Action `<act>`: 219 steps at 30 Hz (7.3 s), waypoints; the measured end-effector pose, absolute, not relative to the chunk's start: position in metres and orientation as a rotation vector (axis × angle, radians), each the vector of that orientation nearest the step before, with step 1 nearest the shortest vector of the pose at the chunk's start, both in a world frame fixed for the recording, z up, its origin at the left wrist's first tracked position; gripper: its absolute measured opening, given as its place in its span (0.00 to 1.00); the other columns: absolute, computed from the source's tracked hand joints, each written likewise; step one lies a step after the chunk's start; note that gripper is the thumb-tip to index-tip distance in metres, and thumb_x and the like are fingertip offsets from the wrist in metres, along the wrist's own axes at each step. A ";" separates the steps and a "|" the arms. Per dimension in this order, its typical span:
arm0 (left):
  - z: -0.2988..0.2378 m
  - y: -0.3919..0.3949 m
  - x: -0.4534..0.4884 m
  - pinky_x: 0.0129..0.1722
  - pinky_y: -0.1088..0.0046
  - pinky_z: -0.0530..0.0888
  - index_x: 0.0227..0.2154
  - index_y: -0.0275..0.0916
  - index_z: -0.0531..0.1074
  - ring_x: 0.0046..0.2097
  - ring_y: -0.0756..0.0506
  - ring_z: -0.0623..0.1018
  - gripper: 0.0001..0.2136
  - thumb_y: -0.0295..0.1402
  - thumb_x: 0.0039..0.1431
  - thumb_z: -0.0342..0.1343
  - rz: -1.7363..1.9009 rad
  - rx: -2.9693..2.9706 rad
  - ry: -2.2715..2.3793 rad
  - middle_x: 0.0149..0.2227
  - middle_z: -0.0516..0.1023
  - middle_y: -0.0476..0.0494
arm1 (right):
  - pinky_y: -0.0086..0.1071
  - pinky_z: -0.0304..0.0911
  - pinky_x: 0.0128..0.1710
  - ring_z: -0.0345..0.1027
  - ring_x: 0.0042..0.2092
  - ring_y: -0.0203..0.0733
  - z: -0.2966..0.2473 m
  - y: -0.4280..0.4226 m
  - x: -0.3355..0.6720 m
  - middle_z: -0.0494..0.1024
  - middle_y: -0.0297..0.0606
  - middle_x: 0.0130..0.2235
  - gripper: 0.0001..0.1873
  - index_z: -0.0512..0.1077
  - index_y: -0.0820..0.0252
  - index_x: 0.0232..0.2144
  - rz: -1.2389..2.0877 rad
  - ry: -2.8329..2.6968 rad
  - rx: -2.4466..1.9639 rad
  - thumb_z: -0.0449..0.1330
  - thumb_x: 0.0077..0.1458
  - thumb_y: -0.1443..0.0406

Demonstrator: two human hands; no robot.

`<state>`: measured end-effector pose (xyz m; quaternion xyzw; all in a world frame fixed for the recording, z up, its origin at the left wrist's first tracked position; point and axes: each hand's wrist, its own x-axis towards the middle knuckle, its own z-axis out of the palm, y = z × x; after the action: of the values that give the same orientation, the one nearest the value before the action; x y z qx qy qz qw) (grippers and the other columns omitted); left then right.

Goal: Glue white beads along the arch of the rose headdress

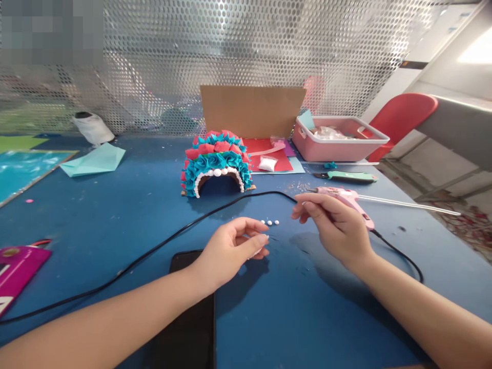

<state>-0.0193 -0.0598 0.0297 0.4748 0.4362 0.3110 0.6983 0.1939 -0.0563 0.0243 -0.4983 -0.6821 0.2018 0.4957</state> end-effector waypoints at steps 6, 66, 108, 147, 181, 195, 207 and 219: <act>0.029 -0.059 -0.020 0.37 0.72 0.75 0.37 0.37 0.71 0.31 0.52 0.77 0.13 0.37 0.50 0.62 0.696 1.053 0.974 0.31 0.73 0.50 | 0.36 0.74 0.34 0.75 0.34 0.38 0.020 -0.056 0.190 0.79 0.38 0.34 0.13 0.70 0.59 0.42 0.796 -1.581 -1.165 0.51 0.62 0.59; 0.032 -0.062 -0.017 0.34 0.75 0.74 0.32 0.35 0.71 0.29 0.53 0.77 0.09 0.34 0.50 0.61 0.734 0.993 0.972 0.29 0.73 0.52 | 0.30 0.63 0.24 0.67 0.23 0.36 0.025 -0.052 0.196 0.75 0.33 0.21 0.14 0.72 0.58 0.22 0.644 -1.646 -1.511 0.61 0.50 0.54; 0.033 -0.060 -0.020 0.34 0.75 0.74 0.33 0.38 0.70 0.27 0.55 0.74 0.07 0.35 0.54 0.58 0.860 0.985 1.056 0.28 0.74 0.52 | 0.31 0.66 0.31 0.71 0.30 0.38 0.019 -0.047 0.202 0.79 0.35 0.31 0.08 0.75 0.57 0.30 0.485 -2.000 -1.560 0.60 0.53 0.60; 0.031 -0.058 -0.020 0.38 0.75 0.70 0.33 0.38 0.71 0.35 0.52 0.73 0.09 0.36 0.52 0.60 0.820 0.964 1.023 0.32 0.74 0.49 | 0.35 0.69 0.38 0.72 0.36 0.40 0.027 -0.052 0.193 0.78 0.40 0.34 0.09 0.76 0.56 0.30 0.296 -1.902 -1.350 0.57 0.56 0.63; 0.029 -0.061 -0.022 0.31 0.75 0.69 0.39 0.38 0.64 0.28 0.53 0.74 0.19 0.36 0.46 0.65 0.648 1.121 0.901 0.28 0.76 0.52 | 0.27 0.68 0.35 0.68 0.34 0.33 0.022 -0.074 0.180 0.75 0.38 0.34 0.09 0.71 0.60 0.39 0.274 -2.243 -0.712 0.60 0.54 0.72; 0.029 -0.061 -0.020 0.31 0.74 0.69 0.35 0.38 0.66 0.28 0.54 0.72 0.11 0.32 0.50 0.60 0.594 1.211 0.887 0.28 0.71 0.53 | 0.26 0.66 0.26 0.69 0.25 0.31 0.033 -0.068 0.193 0.76 0.31 0.25 0.03 0.72 0.56 0.34 0.155 -1.852 -1.225 0.59 0.55 0.68; 0.028 -0.061 -0.019 0.34 0.73 0.73 0.36 0.38 0.66 0.30 0.52 0.76 0.12 0.34 0.51 0.60 0.600 1.160 0.935 0.30 0.72 0.51 | 0.31 0.73 0.32 0.75 0.31 0.36 0.032 -0.060 0.193 0.81 0.36 0.32 0.08 0.72 0.57 0.38 0.535 -1.679 -1.228 0.54 0.59 0.64; 0.029 -0.061 -0.020 0.34 0.73 0.73 0.36 0.38 0.67 0.30 0.53 0.76 0.11 0.33 0.50 0.60 0.609 1.160 0.934 0.30 0.72 0.52 | 0.33 0.74 0.34 0.75 0.36 0.39 0.027 -0.053 0.199 0.80 0.38 0.34 0.08 0.72 0.58 0.33 0.653 -1.583 -1.296 0.57 0.56 0.60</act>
<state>-0.0199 -0.0613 0.0286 0.5195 0.4182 0.2728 0.6935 0.1992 -0.0532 0.0273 -0.5305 -0.6478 0.2671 0.4770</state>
